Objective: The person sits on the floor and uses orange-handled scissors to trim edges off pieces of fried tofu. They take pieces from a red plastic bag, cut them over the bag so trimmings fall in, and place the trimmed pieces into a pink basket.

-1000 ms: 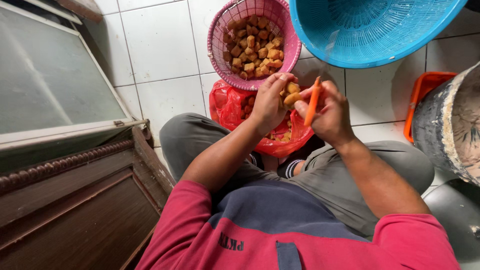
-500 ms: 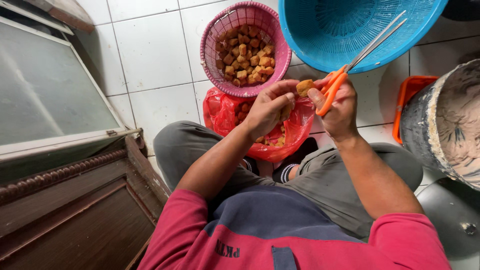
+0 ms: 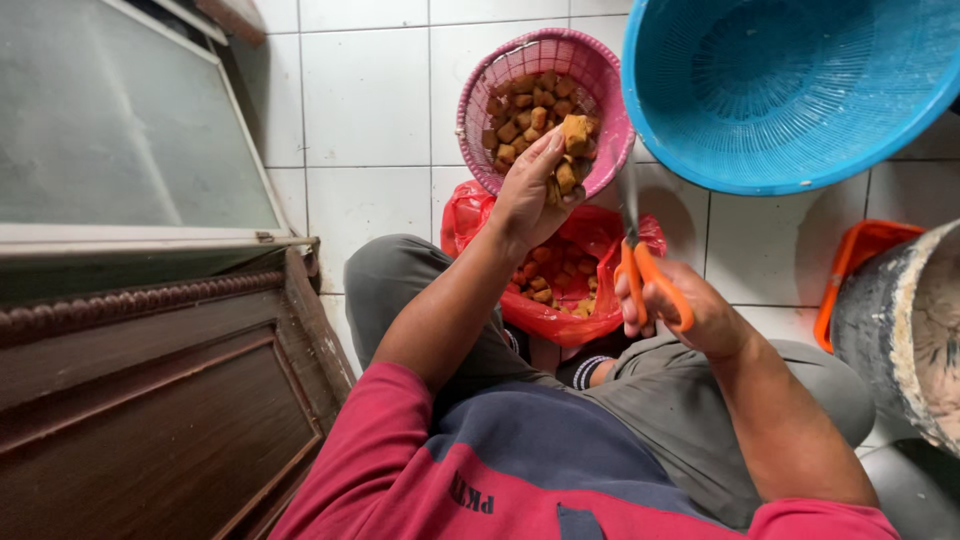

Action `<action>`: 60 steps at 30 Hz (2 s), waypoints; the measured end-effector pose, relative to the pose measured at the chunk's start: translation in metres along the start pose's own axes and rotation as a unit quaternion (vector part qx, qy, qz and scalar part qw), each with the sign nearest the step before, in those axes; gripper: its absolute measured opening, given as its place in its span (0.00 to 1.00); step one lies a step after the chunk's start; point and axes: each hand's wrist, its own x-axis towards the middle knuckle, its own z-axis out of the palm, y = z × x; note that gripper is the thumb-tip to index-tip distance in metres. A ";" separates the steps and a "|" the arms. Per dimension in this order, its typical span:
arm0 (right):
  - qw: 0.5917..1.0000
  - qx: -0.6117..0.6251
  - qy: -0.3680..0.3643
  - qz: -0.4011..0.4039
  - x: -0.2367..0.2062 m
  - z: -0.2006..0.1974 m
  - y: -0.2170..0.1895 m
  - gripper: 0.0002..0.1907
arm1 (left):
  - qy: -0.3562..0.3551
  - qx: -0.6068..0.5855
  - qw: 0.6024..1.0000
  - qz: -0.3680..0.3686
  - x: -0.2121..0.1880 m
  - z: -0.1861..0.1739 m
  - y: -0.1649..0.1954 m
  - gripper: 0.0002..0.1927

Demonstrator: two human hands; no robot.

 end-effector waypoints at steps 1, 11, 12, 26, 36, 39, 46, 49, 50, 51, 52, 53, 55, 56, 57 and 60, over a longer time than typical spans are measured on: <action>0.999 -0.017 -0.018 0.032 0.000 0.000 0.003 0.33 | -0.009 -0.004 1.000 0.008 0.000 0.001 0.003 0.17; 0.997 0.003 0.002 0.074 0.005 -0.003 0.009 0.36 | -0.007 0.020 0.999 0.039 -0.001 0.001 -0.002 0.19; 0.998 -0.002 -0.001 0.068 0.006 -0.003 0.010 0.36 | -0.012 0.023 0.999 0.041 -0.001 0.001 -0.002 0.19; 0.997 0.049 -0.007 0.065 0.009 -0.011 0.015 0.34 | -0.070 0.261 0.960 0.067 -0.021 0.017 0.002 0.20; 0.994 -0.038 0.089 0.045 0.017 -0.003 0.014 0.19 | -0.033 0.211 0.974 0.067 -0.015 0.003 -0.024 0.19; 0.995 -0.020 0.098 0.006 0.017 -0.006 0.010 0.18 | 0.094 0.328 0.932 0.127 0.011 -0.010 -0.010 0.23; 0.988 -0.007 0.141 -0.065 0.023 -0.001 0.009 0.14 | 0.048 0.025 0.998 0.027 0.025 -0.025 0.007 0.18; 0.930 -0.216 0.223 -0.196 0.026 0.004 0.004 0.16 | -0.059 -0.037 0.997 -0.026 0.006 -0.010 -0.022 0.16; 0.909 -0.261 0.252 -0.205 0.025 0.006 0.002 0.16 | -0.034 -0.042 0.997 -0.052 -0.001 -0.004 -0.032 0.16; 0.885 -0.305 0.280 -0.214 0.025 0.007 -0.002 0.16 | -0.010 -0.046 0.996 -0.077 -0.008 0.001 -0.042 0.16; 0.858 -0.348 0.306 -0.222 0.025 0.009 -0.004 0.16 | 0.016 -0.049 0.994 -0.101 -0.013 0.006 -0.048 0.16; 0.853 -0.355 0.322 -0.208 0.026 0.012 -0.007 0.18 | -0.002 -0.032 0.995 -0.097 -0.017 0.008 -0.052 0.16; 0.842 -0.366 0.354 -0.180 0.025 0.018 -0.010 0.22 | -0.037 0.002 0.995 -0.088 -0.023 0.012 -0.058 0.16; 0.824 -0.397 0.354 -0.195 0.025 0.019 -0.011 0.22 | -0.049 0.013 0.996 -0.078 -0.024 0.013 -0.061 0.15; 0.805 -0.427 0.353 -0.211 0.026 0.020 -0.011 0.22 | -0.061 0.024 0.996 -0.067 -0.025 0.013 -0.062 0.15; 0.815 -0.414 0.348 -0.210 0.028 0.017 -0.007 0.18 | -0.070 0.079 0.993 -0.056 -0.027 0.011 -0.067 0.15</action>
